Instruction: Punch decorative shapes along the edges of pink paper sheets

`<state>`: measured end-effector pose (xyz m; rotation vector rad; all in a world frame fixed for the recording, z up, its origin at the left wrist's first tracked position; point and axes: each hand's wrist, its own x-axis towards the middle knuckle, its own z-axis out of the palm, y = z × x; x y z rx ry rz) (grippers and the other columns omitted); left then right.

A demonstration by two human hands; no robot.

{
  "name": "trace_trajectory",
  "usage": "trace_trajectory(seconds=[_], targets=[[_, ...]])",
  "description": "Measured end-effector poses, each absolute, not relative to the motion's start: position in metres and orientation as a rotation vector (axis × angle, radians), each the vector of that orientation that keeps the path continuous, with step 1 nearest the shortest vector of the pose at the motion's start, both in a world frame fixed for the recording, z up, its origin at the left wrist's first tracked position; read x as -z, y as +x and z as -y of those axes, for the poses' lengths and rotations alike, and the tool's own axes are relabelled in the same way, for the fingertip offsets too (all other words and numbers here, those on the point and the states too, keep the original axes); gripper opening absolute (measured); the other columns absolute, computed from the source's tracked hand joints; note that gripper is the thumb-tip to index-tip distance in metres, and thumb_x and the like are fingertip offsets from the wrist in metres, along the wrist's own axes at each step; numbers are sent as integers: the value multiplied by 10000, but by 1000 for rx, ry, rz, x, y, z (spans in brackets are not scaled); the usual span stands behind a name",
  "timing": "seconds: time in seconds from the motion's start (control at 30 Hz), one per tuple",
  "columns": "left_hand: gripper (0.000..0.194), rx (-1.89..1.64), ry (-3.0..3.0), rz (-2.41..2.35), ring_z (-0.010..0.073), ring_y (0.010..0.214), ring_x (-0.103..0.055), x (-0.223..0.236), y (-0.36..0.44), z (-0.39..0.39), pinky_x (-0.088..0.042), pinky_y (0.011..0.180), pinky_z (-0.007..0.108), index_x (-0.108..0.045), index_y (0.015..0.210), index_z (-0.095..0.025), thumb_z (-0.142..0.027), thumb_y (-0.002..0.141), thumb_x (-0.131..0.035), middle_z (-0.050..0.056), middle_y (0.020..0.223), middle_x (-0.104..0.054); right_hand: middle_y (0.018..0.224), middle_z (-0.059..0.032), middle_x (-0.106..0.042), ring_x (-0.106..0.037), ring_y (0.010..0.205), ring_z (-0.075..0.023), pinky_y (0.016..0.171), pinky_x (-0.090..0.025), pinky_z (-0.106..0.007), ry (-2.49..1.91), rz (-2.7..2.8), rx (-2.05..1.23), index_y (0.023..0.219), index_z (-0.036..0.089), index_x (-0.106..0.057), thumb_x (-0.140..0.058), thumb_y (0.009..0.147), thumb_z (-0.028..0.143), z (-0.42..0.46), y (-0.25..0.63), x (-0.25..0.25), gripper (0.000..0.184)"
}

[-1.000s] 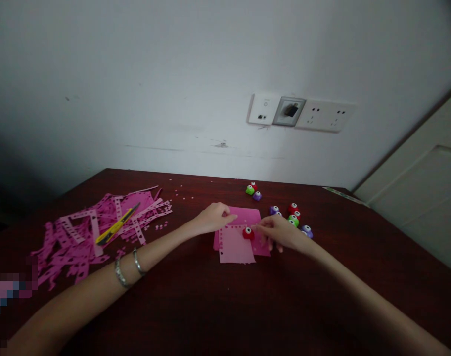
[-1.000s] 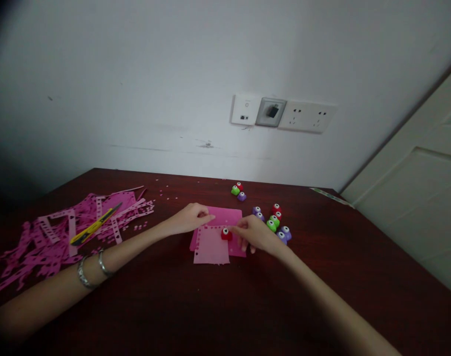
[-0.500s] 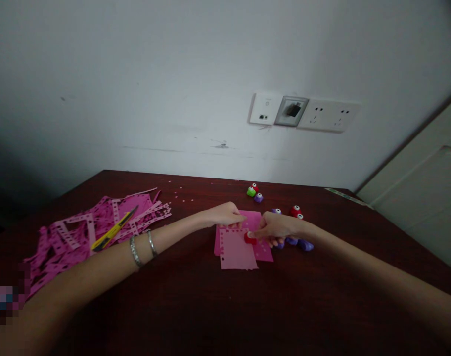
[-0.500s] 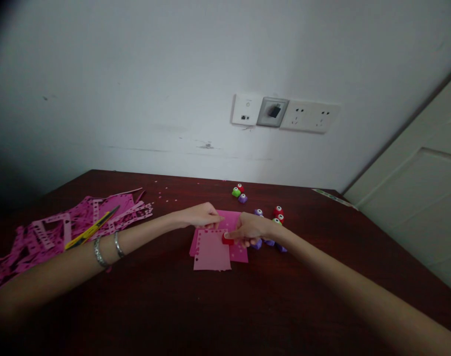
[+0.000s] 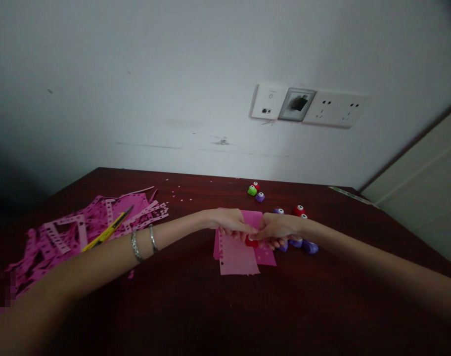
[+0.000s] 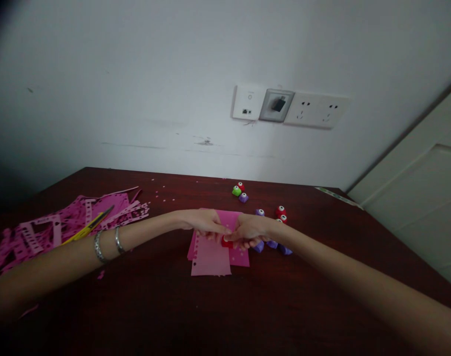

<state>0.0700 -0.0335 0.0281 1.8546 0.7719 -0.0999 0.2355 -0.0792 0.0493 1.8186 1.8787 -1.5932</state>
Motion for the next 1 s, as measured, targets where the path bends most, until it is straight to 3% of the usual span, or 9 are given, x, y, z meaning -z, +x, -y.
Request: trace_trajectory(seconds=[0.13,0.33,0.57,0.73,1.0], targets=[[400,283,1751,-759,65,441,-380,-25,76,29,-198,384,196,-606,561,-165,-558,613,-659,-1,529,-515,372,28,-489,-348,287,-18,289,-234,-141,1815,-1724,1562,431,133,-527,-572,787,257,73,230,-54,380],[352,506,1604,-704,38,368,-233,-29,84,16,-126,330,168,-657,538,-200,-545,531,-725,6,469,-475,424,-16,-554,-433,336,-41,308,-303,-123,1749,-1614,1657,485,124,-588,-604,748,228,62,232,-51,283],[257,573,1579,-694,43,366,-215,-25,92,9,-175,325,185,-645,505,-194,-422,586,-731,14,488,-465,408,5,-530,-426,338,-31,322,-297,-101,1715,-1541,1753,499,122,-576,-545,746,110,60,231,-51,249],[230,568,1566,-743,51,366,-235,-19,93,9,-168,323,184,-632,525,-185,-377,623,-712,2,470,-426,375,24,-480,-387,319,-31,313,-274,-122,1723,-1625,1583,462,134,-536,-495,750,65,60,222,-54,299],[213,595,1680,-763,62,398,-247,-23,94,14,-225,378,224,-630,557,-172,-363,638,-676,-13,477,-388,365,12,-497,-401,319,-40,348,-345,-145,1672,-1710,1439,443,143,-519,-485,713,59,56,216,-53,284]])
